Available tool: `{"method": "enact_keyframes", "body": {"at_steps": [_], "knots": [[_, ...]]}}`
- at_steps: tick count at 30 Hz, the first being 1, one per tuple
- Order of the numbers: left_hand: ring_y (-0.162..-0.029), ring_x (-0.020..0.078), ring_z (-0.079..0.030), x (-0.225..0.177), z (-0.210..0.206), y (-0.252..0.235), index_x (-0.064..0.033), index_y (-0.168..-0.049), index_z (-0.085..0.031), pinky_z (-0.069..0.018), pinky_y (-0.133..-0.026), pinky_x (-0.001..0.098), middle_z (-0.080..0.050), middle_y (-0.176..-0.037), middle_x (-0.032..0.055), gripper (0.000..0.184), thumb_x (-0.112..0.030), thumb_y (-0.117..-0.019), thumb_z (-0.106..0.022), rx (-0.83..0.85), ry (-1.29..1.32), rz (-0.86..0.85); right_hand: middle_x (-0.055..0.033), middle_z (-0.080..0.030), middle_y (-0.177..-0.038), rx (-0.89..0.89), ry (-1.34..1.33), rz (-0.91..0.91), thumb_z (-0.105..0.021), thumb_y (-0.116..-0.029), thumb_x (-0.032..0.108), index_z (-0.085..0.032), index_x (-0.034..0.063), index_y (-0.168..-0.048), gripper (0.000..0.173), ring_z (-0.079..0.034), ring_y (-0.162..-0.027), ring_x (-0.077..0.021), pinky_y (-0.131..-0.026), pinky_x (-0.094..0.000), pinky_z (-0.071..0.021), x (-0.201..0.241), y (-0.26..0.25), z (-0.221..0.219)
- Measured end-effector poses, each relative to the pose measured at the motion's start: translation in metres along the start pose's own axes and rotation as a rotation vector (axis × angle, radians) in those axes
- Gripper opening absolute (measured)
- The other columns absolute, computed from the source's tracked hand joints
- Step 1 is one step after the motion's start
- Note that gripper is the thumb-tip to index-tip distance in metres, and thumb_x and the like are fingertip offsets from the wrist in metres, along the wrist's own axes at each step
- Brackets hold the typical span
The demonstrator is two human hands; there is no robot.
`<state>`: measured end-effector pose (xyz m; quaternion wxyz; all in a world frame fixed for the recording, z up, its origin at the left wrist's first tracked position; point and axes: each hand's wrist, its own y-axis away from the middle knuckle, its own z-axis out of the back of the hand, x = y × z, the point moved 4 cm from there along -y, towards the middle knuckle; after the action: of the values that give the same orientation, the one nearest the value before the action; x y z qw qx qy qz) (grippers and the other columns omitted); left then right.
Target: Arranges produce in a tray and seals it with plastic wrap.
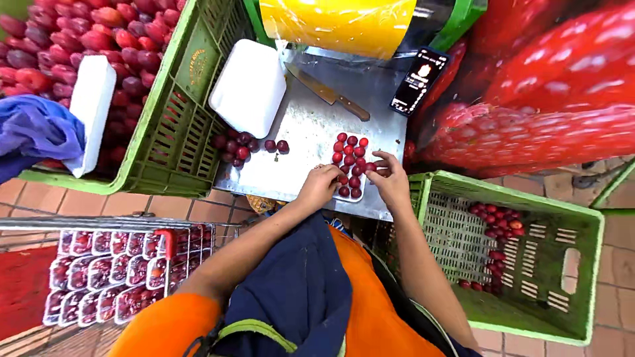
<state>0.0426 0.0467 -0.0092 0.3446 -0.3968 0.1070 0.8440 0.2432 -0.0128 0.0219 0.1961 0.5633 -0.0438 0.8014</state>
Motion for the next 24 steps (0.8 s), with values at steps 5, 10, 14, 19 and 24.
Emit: {"method": "enact_keyframes", "body": {"at_steps": [5,10,14,19,24], "knots": [[-0.109,0.0225,-0.067,0.019,0.024,0.000,-0.0104,-0.116,-0.073,-0.0546,-0.100,0.0463,-0.070,-0.118,0.0078,0.019,-0.012,-0.0994,-0.063,-0.003,0.098,0.077,-0.0096,-0.067,-0.118,0.063,0.166,0.164,-0.080,-0.0842,0.018,-0.071,0.0104,-0.122,0.039,-0.070,-0.099,-0.0188,-0.083,-0.0383,-0.0634,0.009,0.027,-0.026],[-0.113,0.0249,-0.064,0.023,0.026,0.004,-0.0115,-0.118,-0.073,-0.0516,-0.102,0.0496,-0.068,-0.122,0.0079,0.023,-0.012,-0.0943,-0.070,0.140,0.111,0.065,-0.0028,-0.070,-0.119,0.081,0.555,0.306,-0.079,-0.0873,0.029,-0.074,0.0200,-0.119,0.034,-0.063,-0.111,-0.0261,-0.093,-0.0522,-0.0509,-0.002,0.031,-0.063],[-0.117,0.0250,-0.064,0.021,0.019,0.002,-0.0119,-0.121,-0.071,-0.0511,-0.102,0.0521,-0.068,-0.125,0.0072,0.026,-0.014,-0.0952,-0.070,0.200,0.071,-0.006,-0.0075,-0.064,-0.127,0.014,0.484,0.216,-0.085,-0.0836,0.028,-0.070,0.0186,-0.129,0.048,-0.058,-0.118,-0.0269,-0.098,-0.0487,-0.0518,-0.003,0.054,-0.035],[-0.124,0.0281,-0.060,0.021,0.024,0.005,-0.0125,-0.127,-0.069,-0.0485,-0.105,0.0562,-0.065,-0.131,0.0096,0.030,-0.008,-0.0980,-0.062,0.198,0.097,-0.005,-0.0134,-0.068,-0.122,-0.327,0.561,0.028,-0.076,-0.0925,0.026,-0.070,0.0094,-0.126,0.038,-0.065,-0.107,-0.0270,-0.086,-0.0452,-0.0571,-0.025,0.128,0.070],[-0.119,0.0303,-0.062,0.014,0.031,0.004,-0.0091,-0.129,-0.067,-0.0534,-0.096,0.0526,-0.064,-0.132,0.0154,0.030,-0.016,-0.1020,-0.056,0.173,0.101,-0.082,-0.0223,-0.067,-0.120,-0.445,0.672,-0.615,-0.074,-0.0934,0.024,-0.067,0.0040,-0.126,0.039,-0.067,-0.109,-0.0385,-0.094,-0.0597,-0.0547,-0.132,0.211,0.210]]}}
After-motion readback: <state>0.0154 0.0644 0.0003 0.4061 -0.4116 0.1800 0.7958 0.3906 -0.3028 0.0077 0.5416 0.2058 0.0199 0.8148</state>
